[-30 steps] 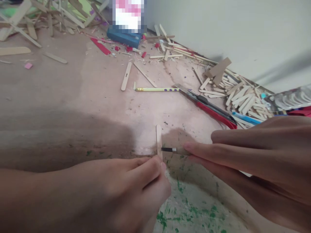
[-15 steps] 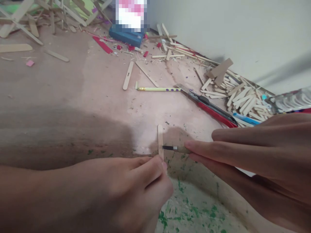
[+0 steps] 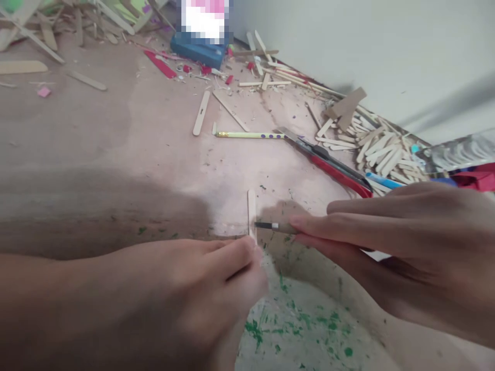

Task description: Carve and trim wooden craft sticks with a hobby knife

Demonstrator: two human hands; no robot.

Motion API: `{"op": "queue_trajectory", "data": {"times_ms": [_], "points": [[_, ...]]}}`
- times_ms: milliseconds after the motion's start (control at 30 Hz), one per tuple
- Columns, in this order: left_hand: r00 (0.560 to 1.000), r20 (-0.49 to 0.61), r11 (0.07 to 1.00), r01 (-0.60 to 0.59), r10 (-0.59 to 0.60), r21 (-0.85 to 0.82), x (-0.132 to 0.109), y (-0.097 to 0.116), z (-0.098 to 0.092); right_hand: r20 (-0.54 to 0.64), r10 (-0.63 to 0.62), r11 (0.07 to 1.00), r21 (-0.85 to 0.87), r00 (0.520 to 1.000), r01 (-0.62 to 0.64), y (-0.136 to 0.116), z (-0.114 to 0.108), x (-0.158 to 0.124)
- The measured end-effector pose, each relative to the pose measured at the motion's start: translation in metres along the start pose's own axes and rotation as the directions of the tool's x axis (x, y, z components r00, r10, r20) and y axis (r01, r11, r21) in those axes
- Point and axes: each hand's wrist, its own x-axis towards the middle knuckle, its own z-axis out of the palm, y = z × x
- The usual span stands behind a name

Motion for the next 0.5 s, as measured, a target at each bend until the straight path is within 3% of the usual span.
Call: {"op": "queue_trajectory", "data": {"times_ms": [200, 300, 400, 500], "points": [[1.0, -0.012, 1.0, 0.013, -0.013, 0.002, -0.007, 0.001, 0.001, -0.171, 0.038, 0.988, 0.157, 0.984, -0.011, 0.017, 0.035, -0.021], [1.0, -0.007, 1.0, 0.02, -0.02, 0.004, -0.01, 0.001, 0.001, -0.197, 0.089, 0.971, 0.235, 0.976, -0.041, 0.018, 0.045, -0.026], [0.999, -0.011, 0.999, 0.041, -0.041, 0.007, -0.009, 0.001, 0.0, -0.203, 0.105, 0.974, 0.22, 0.973, -0.059, 0.018, 0.044, -0.028], [0.998, -0.054, 0.999, 0.041, -0.04, 0.02, -0.003, 0.001, -0.002, -0.139, 0.03, 0.997, 0.069, 0.99, -0.021, 0.018, 0.029, -0.023]]}}
